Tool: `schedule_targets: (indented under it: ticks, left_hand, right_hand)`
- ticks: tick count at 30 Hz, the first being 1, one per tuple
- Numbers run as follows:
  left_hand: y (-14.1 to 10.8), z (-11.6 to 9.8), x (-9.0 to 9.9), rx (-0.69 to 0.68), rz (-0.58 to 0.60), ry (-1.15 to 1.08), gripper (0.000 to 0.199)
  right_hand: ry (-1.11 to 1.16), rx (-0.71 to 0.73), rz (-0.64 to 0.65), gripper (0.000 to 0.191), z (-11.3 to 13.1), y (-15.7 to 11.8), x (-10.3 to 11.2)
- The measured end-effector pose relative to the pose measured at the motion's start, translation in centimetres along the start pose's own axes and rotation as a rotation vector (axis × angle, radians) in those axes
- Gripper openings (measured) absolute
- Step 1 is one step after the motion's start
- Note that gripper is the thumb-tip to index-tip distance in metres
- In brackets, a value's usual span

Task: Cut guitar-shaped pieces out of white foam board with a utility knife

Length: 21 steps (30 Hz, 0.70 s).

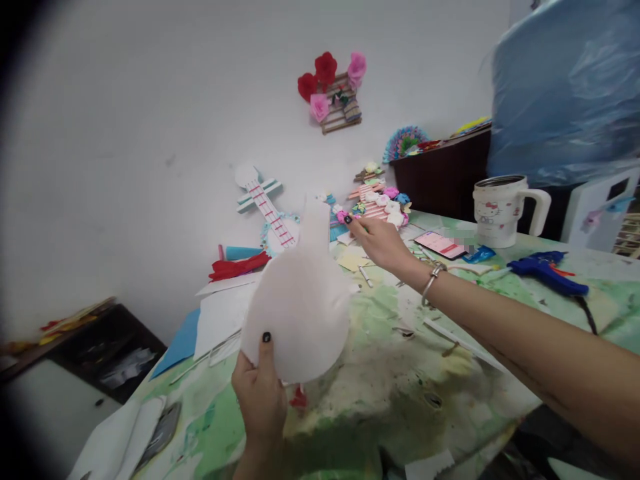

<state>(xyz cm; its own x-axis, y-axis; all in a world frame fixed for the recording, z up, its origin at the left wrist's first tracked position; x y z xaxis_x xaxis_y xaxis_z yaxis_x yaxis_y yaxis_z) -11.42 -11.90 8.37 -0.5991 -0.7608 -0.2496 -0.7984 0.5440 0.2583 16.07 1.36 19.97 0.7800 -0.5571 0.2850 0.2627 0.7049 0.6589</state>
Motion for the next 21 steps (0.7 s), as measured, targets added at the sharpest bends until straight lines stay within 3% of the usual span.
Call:
schedule_targets:
  ticks: [3,5,10,14,18,21]
  left_hand:
    - [1.1,2.0,-1.4,0.306,0.054,-0.387,0.041]
    - [1.3,2.9,-2.4,0.439,0.092,-0.522,0.041]
    - [1.6,4.6,-3.2,0.575,0.200,-0.593,0.041]
    - [3.3,4.5,-2.7,0.470,0.315,-0.437,0.033]
    - [5.3,1.0,-3.8,0.169,0.498,-0.210,0.032]
    - [5.9,-1.0,-5.0,0.059,0.482,-0.046,0.038]
  right_hand:
    - [0.056,-0.085,0.098,0.045,-1.4,-1.1,-1.3]
    - [0.191,-0.185,0.173,0.041,-2.2,-2.5,-2.7]
    - [0.525,-0.378,0.183,0.040,-2.2,-5.2,-4.5]
    - [0.542,-0.380,0.171,0.040,-1.6,-5.5,-4.0]
    - [0.482,-0.295,0.181,0.036,-1.3,-5.1,-3.5]
    - [0.432,-0.233,0.166,0.033,-1.9,-4.8,-3.4]
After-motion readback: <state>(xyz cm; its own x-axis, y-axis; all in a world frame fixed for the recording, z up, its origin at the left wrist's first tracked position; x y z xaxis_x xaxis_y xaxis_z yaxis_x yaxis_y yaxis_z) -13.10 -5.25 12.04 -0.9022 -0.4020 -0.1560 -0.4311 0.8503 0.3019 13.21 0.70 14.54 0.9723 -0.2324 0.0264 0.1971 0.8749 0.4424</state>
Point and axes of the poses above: each hand's wrist, its own y-axis towards the middle knuckle, its own x-axis out of the back of the hand, z = x × y, the point moved 8 cm from there along y, towards the middle knuckle, and after that the axes turned 15 degrees about -z, right-handed, at the moved point
